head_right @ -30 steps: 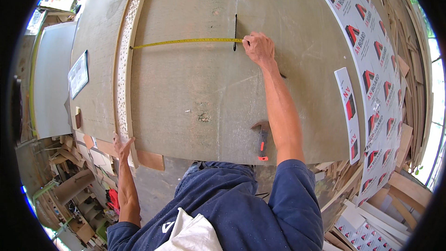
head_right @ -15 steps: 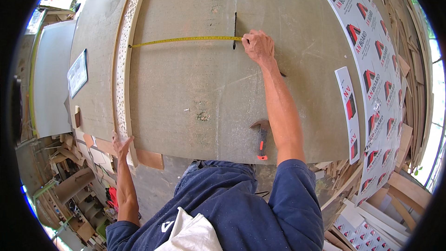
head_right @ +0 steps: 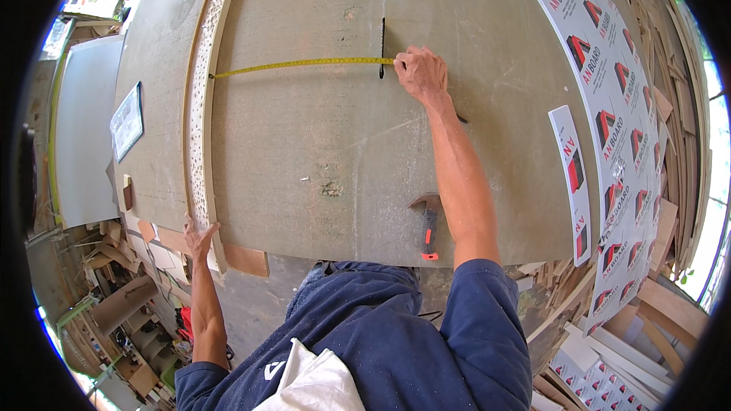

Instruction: The person measures a large sheet of AN BOARD using a tape measure and a perforated wooden strip. They use a hammer to tap the strip into position and then lift the board to inspect it. The person then places the board back down and continues to measure and adjust the strip.

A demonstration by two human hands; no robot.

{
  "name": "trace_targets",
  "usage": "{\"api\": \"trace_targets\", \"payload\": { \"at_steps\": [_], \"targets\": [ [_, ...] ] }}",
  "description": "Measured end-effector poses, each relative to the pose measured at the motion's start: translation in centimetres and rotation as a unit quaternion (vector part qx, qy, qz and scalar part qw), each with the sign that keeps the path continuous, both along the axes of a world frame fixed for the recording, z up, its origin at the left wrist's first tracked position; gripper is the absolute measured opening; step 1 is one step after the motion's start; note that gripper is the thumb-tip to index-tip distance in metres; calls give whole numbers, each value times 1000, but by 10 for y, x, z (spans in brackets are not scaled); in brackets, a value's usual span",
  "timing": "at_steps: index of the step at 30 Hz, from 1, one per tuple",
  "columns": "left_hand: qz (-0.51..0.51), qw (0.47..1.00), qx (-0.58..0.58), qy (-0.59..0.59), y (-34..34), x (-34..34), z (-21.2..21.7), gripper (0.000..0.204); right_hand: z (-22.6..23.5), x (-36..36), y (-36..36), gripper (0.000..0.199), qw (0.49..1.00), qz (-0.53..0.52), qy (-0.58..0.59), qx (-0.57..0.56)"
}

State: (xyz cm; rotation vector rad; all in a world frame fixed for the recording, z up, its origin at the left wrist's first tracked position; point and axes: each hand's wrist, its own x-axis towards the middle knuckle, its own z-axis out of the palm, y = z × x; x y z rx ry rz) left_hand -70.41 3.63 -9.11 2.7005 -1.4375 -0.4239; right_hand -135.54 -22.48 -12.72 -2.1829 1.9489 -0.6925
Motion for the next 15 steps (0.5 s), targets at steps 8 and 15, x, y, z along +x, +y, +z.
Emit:
{"api": "trace_targets", "payload": {
  "at_steps": [8, 15],
  "targets": [
    [-1, 1000, -5, 4, -2, -4, 2, 121, -7, -2, -1, 21, 1000, 5, 2, -20],
    [-2, 1000, -11, -7, 0, -1, -1, 121, -7, -2, -2, 22, 1000, 5, 6, -11]
  ]
}}
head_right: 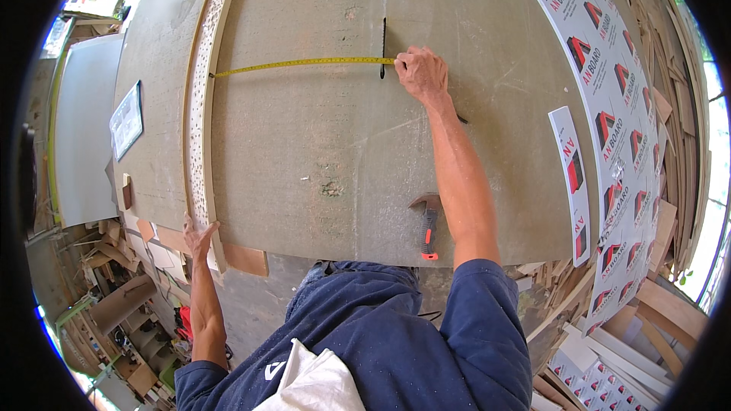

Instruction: The person measures a large sheet of AN BOARD using a tape measure and a perforated wooden strip. They use a hammer to tap the strip into position and then lift the board to inspect it. The person then places the board back down and continues to measure and adjust the strip.

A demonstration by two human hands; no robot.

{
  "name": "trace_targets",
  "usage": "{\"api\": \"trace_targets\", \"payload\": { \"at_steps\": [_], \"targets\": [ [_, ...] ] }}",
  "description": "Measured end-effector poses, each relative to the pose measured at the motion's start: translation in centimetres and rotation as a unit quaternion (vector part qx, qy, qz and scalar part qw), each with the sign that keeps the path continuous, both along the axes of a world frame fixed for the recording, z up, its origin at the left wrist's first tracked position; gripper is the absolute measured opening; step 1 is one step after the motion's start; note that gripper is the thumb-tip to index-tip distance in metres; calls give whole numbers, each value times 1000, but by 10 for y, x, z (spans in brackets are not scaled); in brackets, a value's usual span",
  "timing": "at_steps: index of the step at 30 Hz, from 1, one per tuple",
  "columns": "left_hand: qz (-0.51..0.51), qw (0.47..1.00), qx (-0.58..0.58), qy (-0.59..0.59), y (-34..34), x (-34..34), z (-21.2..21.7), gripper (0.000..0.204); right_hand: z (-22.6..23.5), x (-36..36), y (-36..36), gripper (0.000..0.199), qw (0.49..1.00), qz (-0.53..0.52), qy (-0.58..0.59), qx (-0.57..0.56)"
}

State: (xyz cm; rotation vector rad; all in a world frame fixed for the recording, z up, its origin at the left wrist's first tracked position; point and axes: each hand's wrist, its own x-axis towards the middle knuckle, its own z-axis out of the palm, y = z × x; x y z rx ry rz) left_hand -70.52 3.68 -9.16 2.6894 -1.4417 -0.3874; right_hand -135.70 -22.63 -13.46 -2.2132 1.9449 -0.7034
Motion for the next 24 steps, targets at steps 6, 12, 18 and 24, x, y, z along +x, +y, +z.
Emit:
{"api": "trace_targets", "payload": {
  "at_steps": [6, 12, 18, 24],
  "targets": [
    [-1, 1000, 6, 0, -2, -2, 2, 121, -3, -1, 0, 23, 1000, -3, 14, 11],
    [-3, 1000, 7, -1, -2, -2, 1, 121, -1, 0, 0, 21, 1000, -3, 9, 5],
    [-3, 1000, 12, -13, -2, 0, 1, 121, 1, 1, 0, 20, 1000, -2, -3, 5],
    [-7, 999, 16, -34, -1, -3, 2, 121, -1, 0, 0, 23, 1000, 0, 1, -6]
  ]
}}
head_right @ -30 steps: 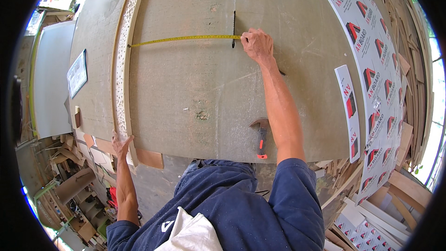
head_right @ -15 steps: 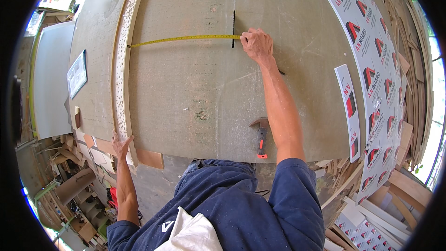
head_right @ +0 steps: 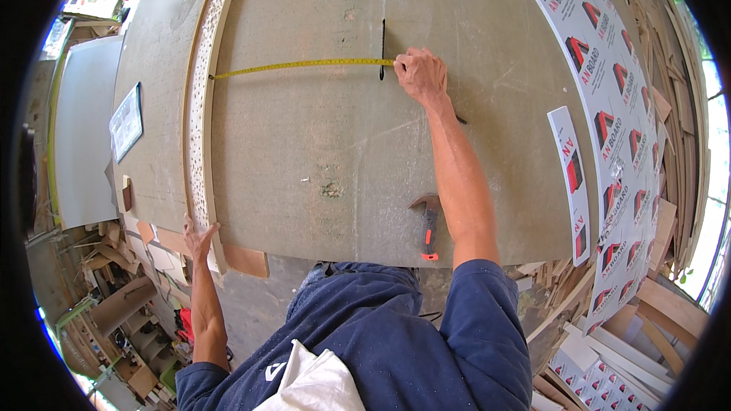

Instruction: The person measures a large sheet of AN BOARD using a tape measure and a perforated wooden strip. They use a hammer to tap the strip into position and then lift the board to inspect it. The person then places the board back down and continues to measure and adjust the strip.

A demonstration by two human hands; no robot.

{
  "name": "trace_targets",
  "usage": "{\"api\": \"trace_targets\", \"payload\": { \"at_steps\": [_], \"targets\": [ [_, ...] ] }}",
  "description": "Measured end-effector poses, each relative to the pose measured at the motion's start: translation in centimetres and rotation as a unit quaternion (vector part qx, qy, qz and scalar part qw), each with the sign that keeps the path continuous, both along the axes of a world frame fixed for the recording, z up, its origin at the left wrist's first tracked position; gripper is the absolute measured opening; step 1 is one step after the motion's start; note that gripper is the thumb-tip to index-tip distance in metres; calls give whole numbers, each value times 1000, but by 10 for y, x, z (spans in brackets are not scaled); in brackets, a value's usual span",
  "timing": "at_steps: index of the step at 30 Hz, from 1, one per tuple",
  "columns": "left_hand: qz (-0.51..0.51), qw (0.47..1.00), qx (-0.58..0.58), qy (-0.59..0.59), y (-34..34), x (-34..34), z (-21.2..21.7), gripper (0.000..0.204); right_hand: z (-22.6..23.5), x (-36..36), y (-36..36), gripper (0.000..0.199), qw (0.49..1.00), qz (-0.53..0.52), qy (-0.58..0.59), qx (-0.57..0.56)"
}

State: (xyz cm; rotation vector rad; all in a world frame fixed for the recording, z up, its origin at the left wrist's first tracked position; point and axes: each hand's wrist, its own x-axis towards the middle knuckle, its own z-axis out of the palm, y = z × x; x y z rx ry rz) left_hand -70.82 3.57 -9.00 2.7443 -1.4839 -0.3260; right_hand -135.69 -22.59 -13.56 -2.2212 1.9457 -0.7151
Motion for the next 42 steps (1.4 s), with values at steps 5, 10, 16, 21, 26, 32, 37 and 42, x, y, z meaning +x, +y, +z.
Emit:
{"api": "trace_targets", "payload": {
  "at_steps": [5, 10, 16, 21, 26, 32, 37, 42],
  "targets": [
    [5, 1000, -4, 20, -1, -6, 5, 120, 1, 2, 0, 21, 1000, -4, -12, -18],
    [8, 1000, -11, 2, 0, -4, 2, 121, 4, 3, -1, 20, 1000, -5, -15, -24],
    [8, 1000, -27, 12, 1, -5, 1, 122, 4, 1, 1, 21, 1000, -7, -10, -2],
    [15, 1000, -5, 4, -2, -13, 7, 123, 5, 0, 1, 20, 999, -9, 5, 36],
    [2, 1000, -26, -3, 8, 4, -7, 126, 12, 6, 2, 18, 1000, 4, -12, 3],
    [-12, 999, -45, 7, -7, -7, 12, 121, 21, 5, 9, 19, 997, 3, -53, 54],
    [-36, 994, -100, -4, -37, 0, -12, 119, 31, 10, 69, 22, 989, -41, -118, 74],
    [-20, 990, -141, 15, -73, -7, -33, 115, 56, 36, 145, 22, 975, -90, -171, 107]
  ]
}}
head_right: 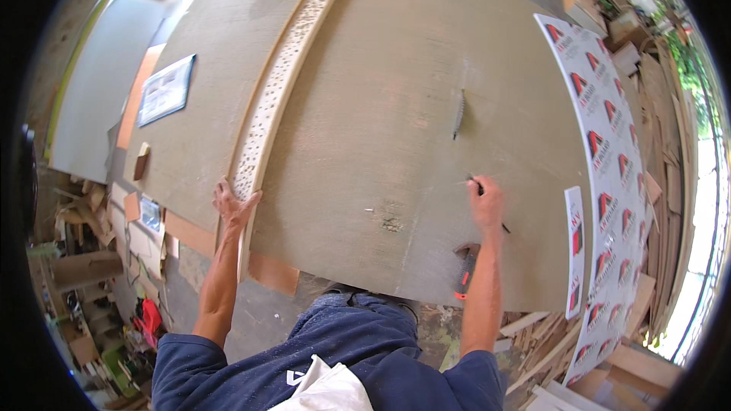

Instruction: The person measures a large sheet of AN BOARD using a tape measure and a perforated wooden strip. They use a hammer to tap the strip into position and then lift the board to inspect it. The person then places the board back down and continues to measure and adjust the strip.

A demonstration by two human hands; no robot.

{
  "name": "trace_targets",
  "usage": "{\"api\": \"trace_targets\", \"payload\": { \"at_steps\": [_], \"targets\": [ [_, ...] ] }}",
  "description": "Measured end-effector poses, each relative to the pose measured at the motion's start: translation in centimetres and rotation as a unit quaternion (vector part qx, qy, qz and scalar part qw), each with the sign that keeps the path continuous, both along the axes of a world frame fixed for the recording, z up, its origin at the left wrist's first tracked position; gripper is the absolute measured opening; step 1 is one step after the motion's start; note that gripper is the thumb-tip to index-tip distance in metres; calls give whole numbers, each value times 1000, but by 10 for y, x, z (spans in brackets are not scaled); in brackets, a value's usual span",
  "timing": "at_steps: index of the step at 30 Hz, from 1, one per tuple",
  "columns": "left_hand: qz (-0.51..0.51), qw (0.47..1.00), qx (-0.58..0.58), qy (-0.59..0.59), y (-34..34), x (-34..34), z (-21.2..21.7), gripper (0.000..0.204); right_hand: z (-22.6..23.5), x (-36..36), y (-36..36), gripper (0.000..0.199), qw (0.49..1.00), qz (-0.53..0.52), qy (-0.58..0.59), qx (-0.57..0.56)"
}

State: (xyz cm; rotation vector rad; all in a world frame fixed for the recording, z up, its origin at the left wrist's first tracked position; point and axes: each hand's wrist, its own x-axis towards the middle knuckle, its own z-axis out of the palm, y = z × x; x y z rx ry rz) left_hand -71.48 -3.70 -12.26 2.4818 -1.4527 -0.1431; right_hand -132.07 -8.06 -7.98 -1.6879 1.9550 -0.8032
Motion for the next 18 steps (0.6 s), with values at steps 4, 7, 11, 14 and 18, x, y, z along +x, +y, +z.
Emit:
{"api": "trace_targets", "payload": {
  "at_steps": [4, 7, 11, 14, 18],
  "targets": [
    [-6, 1000, -6, 22, 5, 0, 1, 112, 12, 41, 47, 25, 997, -62, -26, 48],
    [-4, 1000, -11, 24, -2, -2, 5, 113, 20, 89, 59, 30, 996, -53, -47, 54],
    [12, 1000, 19, 4, -1, -8, 19, 115, 37, 184, 69, 42, 982, 27, -165, 87],
    [-3, 995, -95, -37, 3, -30, 26, 105, 41, 247, 89, 41, 957, 49, -275, 75],
    [-126, 906, -146, 378, 52, -106, 60, 79, 38, 296, 136, 50, 846, 18, -507, 162]
  ]
}}
